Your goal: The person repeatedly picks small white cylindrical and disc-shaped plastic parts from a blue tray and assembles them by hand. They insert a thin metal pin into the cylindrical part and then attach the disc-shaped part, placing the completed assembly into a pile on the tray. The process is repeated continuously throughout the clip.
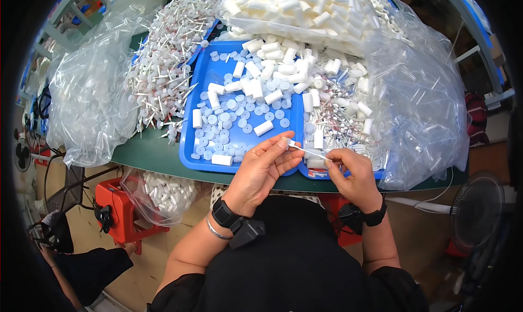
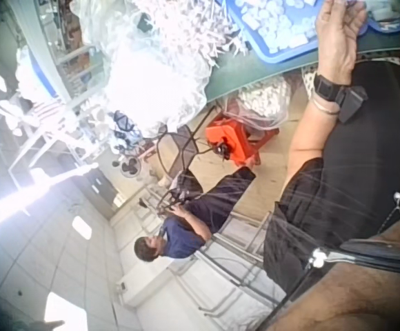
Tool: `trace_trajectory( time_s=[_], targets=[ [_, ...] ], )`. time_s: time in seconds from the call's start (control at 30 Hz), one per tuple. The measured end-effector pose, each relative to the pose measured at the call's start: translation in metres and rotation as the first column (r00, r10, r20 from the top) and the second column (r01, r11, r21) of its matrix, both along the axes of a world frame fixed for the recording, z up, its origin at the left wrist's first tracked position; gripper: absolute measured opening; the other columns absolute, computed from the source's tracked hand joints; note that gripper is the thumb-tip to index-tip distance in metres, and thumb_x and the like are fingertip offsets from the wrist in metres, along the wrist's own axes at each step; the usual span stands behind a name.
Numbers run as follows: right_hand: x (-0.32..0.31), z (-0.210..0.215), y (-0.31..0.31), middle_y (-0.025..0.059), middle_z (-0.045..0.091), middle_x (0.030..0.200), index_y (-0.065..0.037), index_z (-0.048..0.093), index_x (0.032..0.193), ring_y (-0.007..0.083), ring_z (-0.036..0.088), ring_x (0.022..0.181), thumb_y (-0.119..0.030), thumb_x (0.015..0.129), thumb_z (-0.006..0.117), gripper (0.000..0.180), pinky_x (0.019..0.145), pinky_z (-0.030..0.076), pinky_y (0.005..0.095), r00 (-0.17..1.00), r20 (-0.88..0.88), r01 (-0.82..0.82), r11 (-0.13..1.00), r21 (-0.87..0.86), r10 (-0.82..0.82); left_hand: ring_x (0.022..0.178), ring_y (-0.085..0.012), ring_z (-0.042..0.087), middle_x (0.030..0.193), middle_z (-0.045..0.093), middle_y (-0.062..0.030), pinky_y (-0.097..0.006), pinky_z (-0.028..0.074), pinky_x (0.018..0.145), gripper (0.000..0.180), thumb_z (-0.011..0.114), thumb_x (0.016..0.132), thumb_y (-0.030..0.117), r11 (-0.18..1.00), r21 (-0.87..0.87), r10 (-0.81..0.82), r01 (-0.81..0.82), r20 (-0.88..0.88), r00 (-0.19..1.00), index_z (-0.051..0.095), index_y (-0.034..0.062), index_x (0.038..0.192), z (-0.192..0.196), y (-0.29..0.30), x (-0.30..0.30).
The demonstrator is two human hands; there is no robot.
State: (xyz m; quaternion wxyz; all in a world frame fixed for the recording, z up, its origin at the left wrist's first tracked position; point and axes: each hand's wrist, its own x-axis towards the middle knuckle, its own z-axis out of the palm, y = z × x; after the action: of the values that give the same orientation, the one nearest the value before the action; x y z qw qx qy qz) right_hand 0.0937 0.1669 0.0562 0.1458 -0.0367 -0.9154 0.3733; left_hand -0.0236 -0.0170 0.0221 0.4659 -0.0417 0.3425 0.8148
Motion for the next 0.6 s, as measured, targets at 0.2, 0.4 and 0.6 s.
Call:
trace_trajectory(
  time_s=[0.2, 0.4, 0.6],
  targets=[
    [0.0007, -0.0049, 0.0001, 0.0107, 0.065, 0.078, 0.0, 0.061, 0.091, 0.0225, 0.066, 0.064, -0.001, 0.082, 0.067, 0.011, 0.058, 0.052, 0.0307, 1.0, -0.013, 0.016, 1.0, -0.011, -0.016, 0.099, -0.0217, 0.066, 0.109, 0.065, -0.0155, -0.032, 0.054, 0.09, 0.039, 0.057, 0.097, 0.018, 1.0, -0.008, 0.028, -0.028, 0.01, 1.0, 0.05, -0.0054, 0.128, -0.0044, -0.0014, -0.0019],
    [-0.0019, -0.0033, -0.0011, 0.0106, 0.064, 0.077, -0.001, 0.059, 0.089, 0.0252, 0.064, 0.064, 0.0, 0.08, 0.068, 0.013, 0.057, 0.05, 0.0338, 0.997, -0.078, -0.011, 0.994, 0.111, 0.02, 0.099, -0.0208, 0.066, 0.104, 0.065, -0.0119, -0.031, 0.054, 0.089, 0.036, 0.056, 0.098, 0.018, 0.999, -0.021, 0.026, -0.026, -0.001, 1.0, 0.053, -0.0045, 0.126, -0.0013, 0.0, -0.0003],
    [-0.006, -0.0038, -0.0008, 0.0101, 0.061, 0.075, -0.003, 0.058, 0.087, 0.0287, 0.061, 0.065, 0.002, 0.076, 0.069, 0.016, 0.057, 0.048, 0.0373, 0.978, -0.198, -0.011, 0.957, 0.289, 0.071, 0.1, -0.0222, 0.066, 0.109, 0.065, -0.0158, -0.032, 0.054, 0.09, 0.039, 0.057, 0.097, 0.017, 1.0, -0.009, 0.025, -0.025, -0.002, 1.0, 0.051, -0.0058, 0.127, -0.0026, -0.0003, -0.0008]
  ],
)
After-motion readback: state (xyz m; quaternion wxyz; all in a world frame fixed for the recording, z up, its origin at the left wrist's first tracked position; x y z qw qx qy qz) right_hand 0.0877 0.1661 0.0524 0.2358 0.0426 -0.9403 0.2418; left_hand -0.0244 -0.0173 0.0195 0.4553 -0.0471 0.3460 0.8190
